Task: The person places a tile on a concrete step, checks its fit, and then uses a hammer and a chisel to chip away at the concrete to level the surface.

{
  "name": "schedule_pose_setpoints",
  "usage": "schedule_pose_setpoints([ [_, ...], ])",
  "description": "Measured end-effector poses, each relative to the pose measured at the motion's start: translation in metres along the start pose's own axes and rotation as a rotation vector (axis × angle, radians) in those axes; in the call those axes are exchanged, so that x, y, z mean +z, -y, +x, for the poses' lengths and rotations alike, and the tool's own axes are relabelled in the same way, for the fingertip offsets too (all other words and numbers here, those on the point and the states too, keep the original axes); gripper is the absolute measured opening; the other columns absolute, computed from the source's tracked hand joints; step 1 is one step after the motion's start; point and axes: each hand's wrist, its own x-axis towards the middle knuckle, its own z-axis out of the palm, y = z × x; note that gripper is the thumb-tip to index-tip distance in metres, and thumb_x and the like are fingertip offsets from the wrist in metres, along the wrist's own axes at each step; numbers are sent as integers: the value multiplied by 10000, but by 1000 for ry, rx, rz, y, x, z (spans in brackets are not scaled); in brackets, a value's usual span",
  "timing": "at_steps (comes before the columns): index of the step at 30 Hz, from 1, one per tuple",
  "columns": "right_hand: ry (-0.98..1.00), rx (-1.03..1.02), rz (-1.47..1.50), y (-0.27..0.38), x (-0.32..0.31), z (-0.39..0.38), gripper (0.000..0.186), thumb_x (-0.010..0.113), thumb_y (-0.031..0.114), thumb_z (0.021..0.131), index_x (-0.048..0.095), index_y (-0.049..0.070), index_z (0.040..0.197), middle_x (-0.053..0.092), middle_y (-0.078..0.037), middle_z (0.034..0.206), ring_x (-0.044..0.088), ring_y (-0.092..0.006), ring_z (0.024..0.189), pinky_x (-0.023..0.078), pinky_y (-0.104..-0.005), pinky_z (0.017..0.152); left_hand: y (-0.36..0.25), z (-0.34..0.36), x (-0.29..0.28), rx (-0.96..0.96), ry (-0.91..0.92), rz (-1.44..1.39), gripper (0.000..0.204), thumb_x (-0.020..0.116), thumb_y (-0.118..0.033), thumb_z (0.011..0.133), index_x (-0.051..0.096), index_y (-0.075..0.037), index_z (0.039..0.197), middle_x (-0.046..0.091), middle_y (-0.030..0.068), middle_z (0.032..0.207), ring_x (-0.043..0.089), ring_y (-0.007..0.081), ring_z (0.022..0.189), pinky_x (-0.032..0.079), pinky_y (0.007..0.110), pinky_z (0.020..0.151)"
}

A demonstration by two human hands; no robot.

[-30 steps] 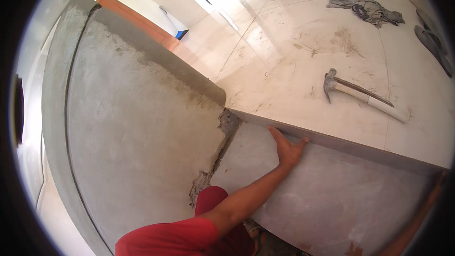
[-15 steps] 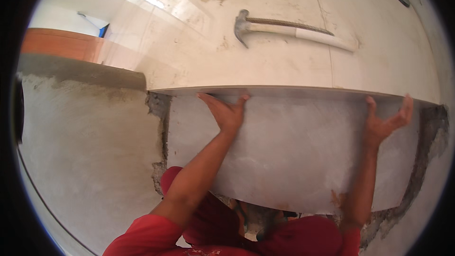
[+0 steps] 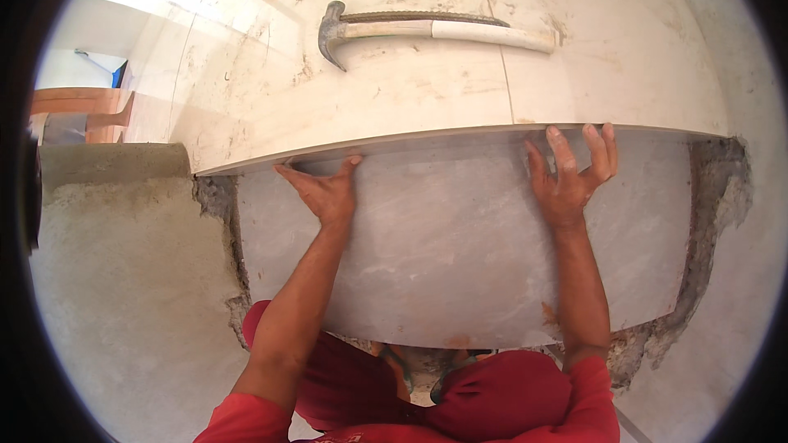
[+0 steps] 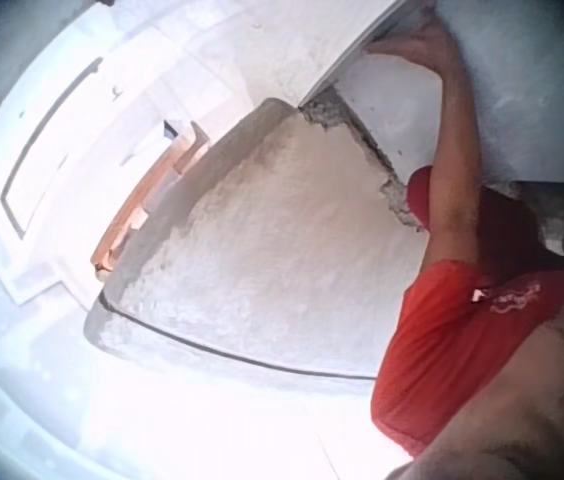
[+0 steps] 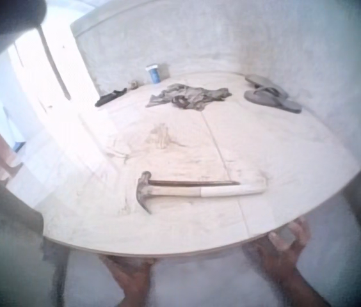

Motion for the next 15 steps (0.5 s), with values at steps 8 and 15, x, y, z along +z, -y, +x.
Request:
schedule_pose_setpoints([
  [8,10,32,-25,14,8,-10,535,873,210,833,624,80,1288,444,-124,1404,386,-366,1367,407,-514,1105,15,7,-5,51,-16,-31,1506,957,-409,672,-145,137,1542,-16,365,1646,37,425,1565,71,407,1286],
  [15,-32,15,-59,11,3,-4,473,880,143,808,663,94,1225,514,-64,1348,426,-291,1343,404,-521,1117,-2,3,-18,14,38,23,1495,930,-456,705,-160,153,1528,-39,365,1642,27,433,1562,91,416,1286],
])
